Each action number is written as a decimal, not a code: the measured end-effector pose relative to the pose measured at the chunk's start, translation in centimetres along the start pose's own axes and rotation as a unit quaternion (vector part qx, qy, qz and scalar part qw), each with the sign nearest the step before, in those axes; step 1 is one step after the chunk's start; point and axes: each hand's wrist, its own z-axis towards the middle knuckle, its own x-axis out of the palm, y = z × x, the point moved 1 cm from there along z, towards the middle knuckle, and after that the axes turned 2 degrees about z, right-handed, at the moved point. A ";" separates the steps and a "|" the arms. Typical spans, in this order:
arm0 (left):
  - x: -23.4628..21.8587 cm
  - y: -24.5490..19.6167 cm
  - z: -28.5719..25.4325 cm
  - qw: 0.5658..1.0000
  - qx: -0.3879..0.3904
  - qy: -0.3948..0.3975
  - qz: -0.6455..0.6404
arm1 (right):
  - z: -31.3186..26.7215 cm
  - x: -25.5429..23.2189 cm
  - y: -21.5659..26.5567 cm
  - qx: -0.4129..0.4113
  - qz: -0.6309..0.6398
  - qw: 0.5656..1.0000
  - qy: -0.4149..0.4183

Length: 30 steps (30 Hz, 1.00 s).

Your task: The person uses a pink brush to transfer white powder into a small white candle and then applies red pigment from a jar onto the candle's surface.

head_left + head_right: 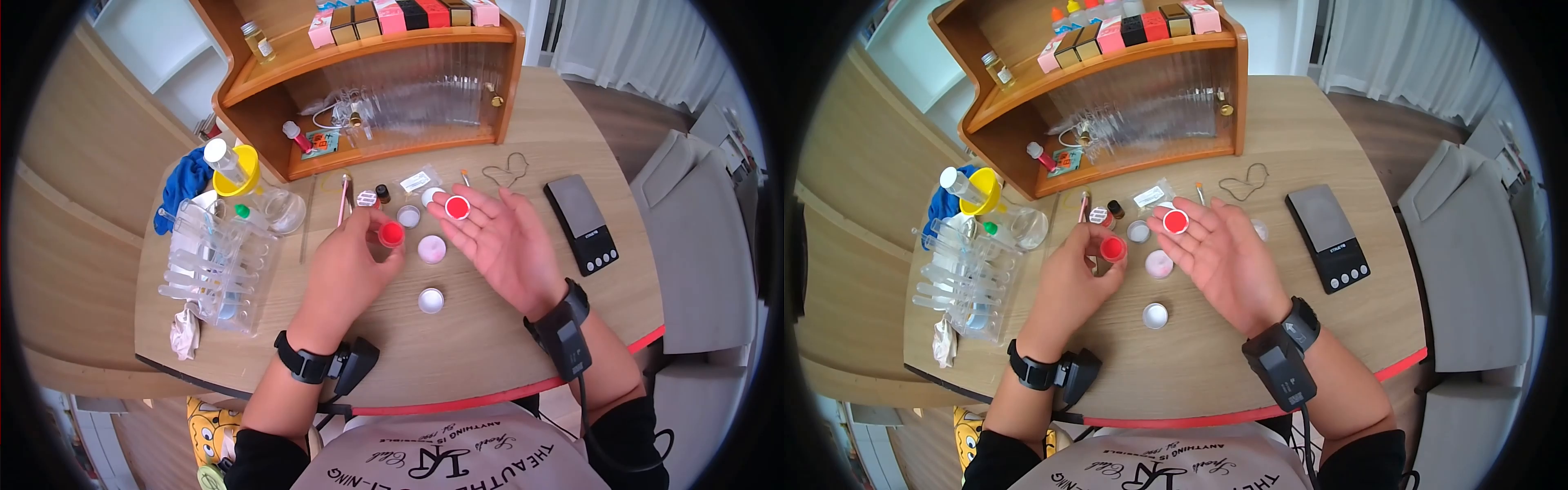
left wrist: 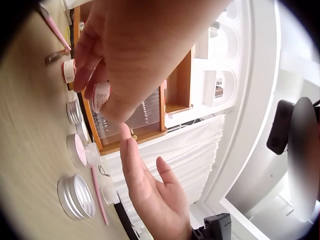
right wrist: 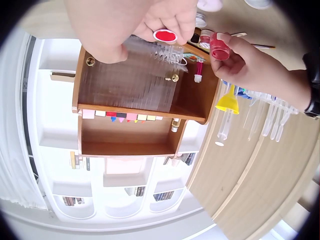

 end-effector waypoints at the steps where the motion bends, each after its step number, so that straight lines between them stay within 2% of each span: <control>1: 0.1 -0.1 -0.2 0.999 0.032 -0.005 -0.025 | 0.0 0.0 -0.1 0.004 -0.005 1.000 0.001; 2: 0.2 -0.1 -0.3 0.997 0.063 -0.011 -0.051 | 0.0 0.1 -0.1 0.009 -0.009 1.000 0.003; 8: 0.6 0.1 -0.4 0.988 0.126 -0.016 -0.083 | 0.2 0.1 -0.6 0.018 -0.006 1.000 0.016; 12: 0.7 0.4 -0.4 0.987 0.130 -0.013 -0.092 | 0.2 0.1 -0.8 0.021 -0.014 1.000 0.019; 14: 0.6 0.1 -0.4 0.989 0.098 0.004 -0.112 | 0.2 0.1 -1.0 0.023 -0.012 0.999 0.023; 18: 0.9 0.1 -0.4 0.987 0.113 0.011 -0.116 | 0.1 0.1 -1.2 0.022 -0.021 0.999 0.034; 21: 1.1 0.1 -0.6 0.984 0.102 -0.005 -0.146 | 0.0 0.3 -1.3 0.023 -0.020 0.999 0.035; 24: 1.6 0.6 -0.5 0.985 0.119 -0.001 -0.127 | 0.0 0.4 -1.3 0.014 -0.027 0.999 0.044; 26: 1.9 0.7 -0.4 0.978 0.132 -0.038 -0.156 | -0.1 0.5 -1.3 0.008 -0.043 0.998 0.049; 30: 1.8 0.4 -0.5 0.977 0.145 -0.043 -0.149 | -0.2 0.5 -1.3 0.000 -0.061 0.997 0.054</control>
